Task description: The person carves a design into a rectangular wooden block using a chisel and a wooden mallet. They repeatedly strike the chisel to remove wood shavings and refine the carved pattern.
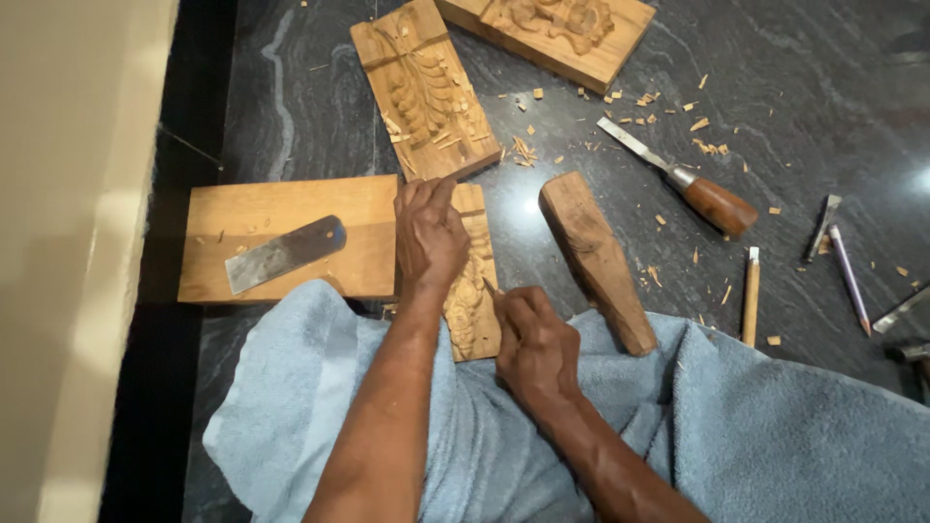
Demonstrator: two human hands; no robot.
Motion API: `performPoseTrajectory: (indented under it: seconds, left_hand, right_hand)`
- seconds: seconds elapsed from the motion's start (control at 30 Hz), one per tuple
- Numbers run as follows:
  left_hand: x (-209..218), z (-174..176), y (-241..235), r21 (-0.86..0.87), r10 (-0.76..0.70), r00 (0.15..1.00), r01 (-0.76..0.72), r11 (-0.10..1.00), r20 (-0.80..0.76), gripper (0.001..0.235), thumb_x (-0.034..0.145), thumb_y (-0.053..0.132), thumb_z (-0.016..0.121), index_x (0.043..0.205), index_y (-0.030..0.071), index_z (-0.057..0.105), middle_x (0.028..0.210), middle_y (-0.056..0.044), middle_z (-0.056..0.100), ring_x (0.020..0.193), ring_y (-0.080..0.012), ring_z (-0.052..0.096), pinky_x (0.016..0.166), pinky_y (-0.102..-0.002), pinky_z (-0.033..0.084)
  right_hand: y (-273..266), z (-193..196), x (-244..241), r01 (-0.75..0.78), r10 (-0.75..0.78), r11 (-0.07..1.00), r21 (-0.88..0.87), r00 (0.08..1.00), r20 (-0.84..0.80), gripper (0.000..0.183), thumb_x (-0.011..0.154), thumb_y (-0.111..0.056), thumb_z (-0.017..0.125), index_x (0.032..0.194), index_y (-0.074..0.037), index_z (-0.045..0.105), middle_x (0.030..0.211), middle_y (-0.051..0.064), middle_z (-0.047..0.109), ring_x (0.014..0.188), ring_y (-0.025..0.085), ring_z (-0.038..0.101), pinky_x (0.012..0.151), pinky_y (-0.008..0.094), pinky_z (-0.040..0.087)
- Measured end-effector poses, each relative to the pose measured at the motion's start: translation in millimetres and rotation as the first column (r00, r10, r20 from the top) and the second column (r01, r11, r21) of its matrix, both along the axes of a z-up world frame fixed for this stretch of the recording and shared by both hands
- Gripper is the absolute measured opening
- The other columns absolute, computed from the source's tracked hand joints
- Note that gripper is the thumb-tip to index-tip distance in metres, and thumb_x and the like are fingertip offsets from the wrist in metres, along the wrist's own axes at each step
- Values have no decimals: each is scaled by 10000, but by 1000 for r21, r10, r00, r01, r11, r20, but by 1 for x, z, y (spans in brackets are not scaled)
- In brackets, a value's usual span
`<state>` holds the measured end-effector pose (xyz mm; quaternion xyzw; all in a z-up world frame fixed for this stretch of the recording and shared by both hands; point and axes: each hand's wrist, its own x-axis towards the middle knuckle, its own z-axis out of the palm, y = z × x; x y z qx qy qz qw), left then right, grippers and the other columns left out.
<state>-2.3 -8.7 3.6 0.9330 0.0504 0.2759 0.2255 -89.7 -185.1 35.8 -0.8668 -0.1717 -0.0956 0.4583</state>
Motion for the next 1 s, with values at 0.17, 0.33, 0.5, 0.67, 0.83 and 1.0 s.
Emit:
performPoseTrajectory:
  seconds: [0.17, 0.33, 0.5, 0.67, 0.83, 1.0]
  left_hand:
    - [0, 2, 0, 14, -4, 1000, 4, 1000, 1, 336, 841, -64, 583, 1146, -42, 721, 1128, -178, 704, 1147, -372, 585, 1066, -453, 429]
    - [1, 0, 2, 25, -27, 1000, 27, 999, 16, 321, 847, -63, 579, 1131, -30, 724, 1139, -163, 707, 1130, -364, 592, 1049, -453, 443]
    - [1, -3, 3, -24, -31, 997, 32, 999, 66, 313, 852, -57, 584, 1122, -4, 731, 1142, -145, 708, 1151, -366, 593, 1037, -448, 448]
    - [1, -3, 5, -9, -31, 999, 31, 999, 45, 330, 826, -57, 593, 1123, -8, 729, 1123, -149, 701, 1142, -370, 589, 1030, -462, 447]
    - [1, -5, 5, -1, -33, 998, 33, 999, 52, 322, 839, -57, 600, 1129, -10, 730, 1118, -145, 701, 1148, -370, 589, 1042, -459, 451]
    - [1, -5, 5, -7, -34, 998, 35, 999, 62, 319, 838, -66, 591, 1120, -17, 734, 1129, -151, 709, 1152, -373, 588, 1036, -462, 448]
  right_hand:
    - [5, -1, -3, 39, -38, 999, 29, 998, -52, 108, 877, 6, 663, 954, -52, 712, 990, 101, 700, 800, 321, 710, 633, 407, 559]
    - [6, -6, 4, 34, -30, 999, 40, 995, -100, 134, 869, 0, 661, 972, -56, 727, 990, 120, 694, 847, 344, 698, 712, 420, 556]
    - [-6, -11, 8, 31, 15, 979, 204, 975, -221, 229, 867, 22, 633, 1043, -53, 759, 958, 116, 714, 855, 297, 727, 755, 376, 567]
    - [-6, -7, 4, 23, -1, 989, 149, 989, -150, 224, 870, 20, 653, 1057, -45, 757, 983, 126, 729, 892, 301, 722, 777, 363, 561]
    - [-5, -2, 4, 7, 6, 993, 115, 993, -118, 210, 871, 12, 666, 1052, -51, 754, 995, 118, 732, 858, 283, 728, 724, 348, 574]
    - [-5, 4, 4, -9, 17, 996, 91, 996, -90, 191, 879, 15, 676, 1047, -40, 749, 999, 109, 732, 823, 281, 736, 680, 349, 582]
